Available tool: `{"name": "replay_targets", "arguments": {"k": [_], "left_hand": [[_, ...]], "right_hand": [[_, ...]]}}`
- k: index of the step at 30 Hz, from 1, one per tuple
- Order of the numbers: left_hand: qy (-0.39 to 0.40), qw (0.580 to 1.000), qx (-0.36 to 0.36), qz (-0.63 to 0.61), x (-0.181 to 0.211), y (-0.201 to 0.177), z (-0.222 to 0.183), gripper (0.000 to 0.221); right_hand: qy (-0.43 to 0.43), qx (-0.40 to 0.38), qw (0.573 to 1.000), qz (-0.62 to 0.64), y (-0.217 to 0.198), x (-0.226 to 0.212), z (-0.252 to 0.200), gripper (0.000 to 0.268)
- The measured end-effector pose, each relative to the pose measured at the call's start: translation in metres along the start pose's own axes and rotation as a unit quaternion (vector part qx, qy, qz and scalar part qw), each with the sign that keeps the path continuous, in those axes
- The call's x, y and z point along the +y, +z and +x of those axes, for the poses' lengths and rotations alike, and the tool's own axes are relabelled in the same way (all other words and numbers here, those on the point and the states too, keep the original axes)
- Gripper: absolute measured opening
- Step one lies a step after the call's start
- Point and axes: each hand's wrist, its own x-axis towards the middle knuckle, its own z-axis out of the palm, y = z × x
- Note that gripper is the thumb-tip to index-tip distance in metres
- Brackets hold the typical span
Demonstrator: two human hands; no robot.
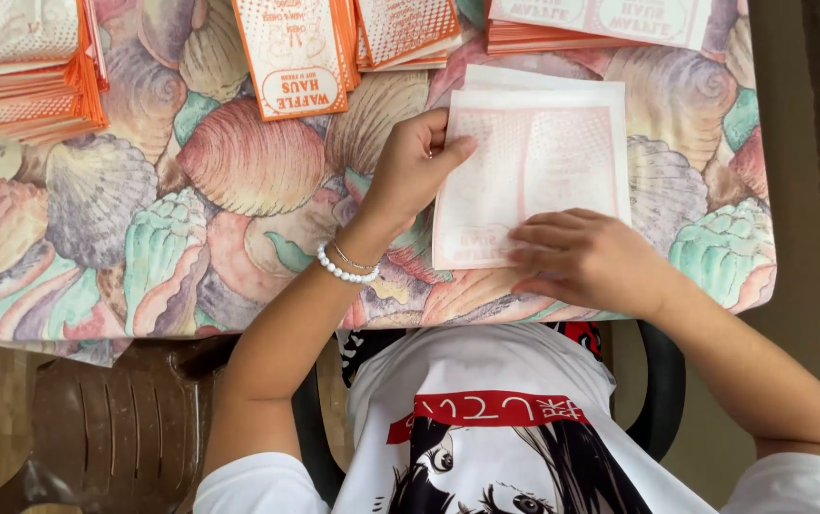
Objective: Folding paper sheets into bags and stacking them on a table
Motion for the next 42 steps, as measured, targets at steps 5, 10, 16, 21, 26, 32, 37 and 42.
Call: {"name": "replay_targets", "arguments": {"k": [5, 10, 16, 21, 26, 32, 37, 42], "left_hand": [[0.137, 0.978, 0.017, 0.154, 0.054, -0.001, -0.041, 0.017], [0.215, 0.962, 0.030, 0.166, 0.095, -0.002, -0.056, 0.027], [0.237, 0.948, 0.154, 0.148, 0.066, -0.013, -0.045, 0.017], [0.254, 0.934, 0.186, 0.165, 0.048, -0.005, -0.054, 0.023], [0.239, 0.942, 0.196, 0.130, 0.021, -0.006, -0.049, 0.036], [0.239, 0.943, 0.201, 0.110, 0.021, 0.001, -0.048, 0.037], [0.253, 0.936, 0.223, 0.100, 0.017, 0.006, -0.046, 0.033], [0.247, 0.936, 0.229, 0.104, 0.021, 0.006, -0.047, 0.027]], "right_hand": [[0.203, 0.240, 0.944, 0.095, -0.014, 0.026, -0.002, 0.068], [0.300, 0.193, 0.801, 0.481, -0.029, 0.071, 0.023, 0.104], [0.366, 0.347, 0.795, 0.336, -0.011, 0.042, 0.041, 0.028], [0.307, 0.370, 0.827, 0.291, 0.003, 0.017, 0.040, 0.039], [0.323, 0.367, 0.821, 0.296, 0.011, 0.011, 0.038, 0.036], [0.257, 0.357, 0.826, 0.352, 0.011, 0.007, 0.037, 0.069], [0.299, 0.377, 0.827, 0.291, 0.017, 0.011, 0.031, 0.033], [0.238, 0.366, 0.842, 0.317, 0.009, 0.008, 0.034, 0.052]]}}
